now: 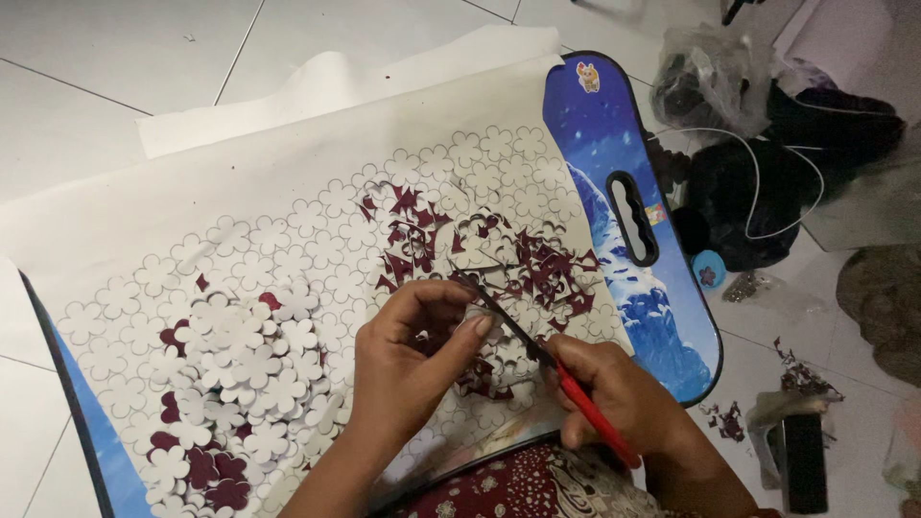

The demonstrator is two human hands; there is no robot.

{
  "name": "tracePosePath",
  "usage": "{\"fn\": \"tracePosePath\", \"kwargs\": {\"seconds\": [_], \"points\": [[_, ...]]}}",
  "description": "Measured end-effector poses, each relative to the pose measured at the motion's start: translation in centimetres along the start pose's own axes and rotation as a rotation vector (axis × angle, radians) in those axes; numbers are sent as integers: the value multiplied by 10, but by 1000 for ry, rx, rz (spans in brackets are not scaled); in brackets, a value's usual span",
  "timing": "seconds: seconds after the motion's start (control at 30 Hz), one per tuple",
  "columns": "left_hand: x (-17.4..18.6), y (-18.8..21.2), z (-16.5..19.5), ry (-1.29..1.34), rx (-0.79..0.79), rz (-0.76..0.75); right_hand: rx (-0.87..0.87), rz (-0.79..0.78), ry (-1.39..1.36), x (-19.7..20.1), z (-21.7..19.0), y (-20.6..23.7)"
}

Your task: The person sits on the floor with a printed pattern sheet on their lap and cuts out small flower-shaped pieces from the sheet using red-handled scissors. They cut one flower at a time, set finished pieces aside with the growing pile, and continue cutting more shapes.

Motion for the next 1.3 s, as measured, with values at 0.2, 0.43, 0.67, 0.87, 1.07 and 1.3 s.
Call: {"fn": "tracePosePath", "kwargs": {"seconds": [0.2,0.43,0.67,0.87,1.07,1.3], "points": [[5,-10,-15,232,7,103,56,59,-73,7,12,-7],[17,-20,-23,207,25,198,-1,121,-98,12,3,-19],[16,-20,-16,260,-9,216,43,109,-70,10,-8,-23],[18,-15,-2,218,-98,243,150,-67,-56,-5,-30,-17],[11,-2,18,141,-101,226,87,-130,-29,-20,-54,-10],[8,9,37,-11,-124,245,140,-107,41,-19,-65,-1]]}}
Point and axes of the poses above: each hand's wrist, its own y-axis away from the middle knuckle, its own x-axis out of the back of the hand, z = x × y, the point moved 5 cm from there along -y, towards the middle knuckle, and after that the axes turned 8 degrees about -x, right-handed, at the moved point
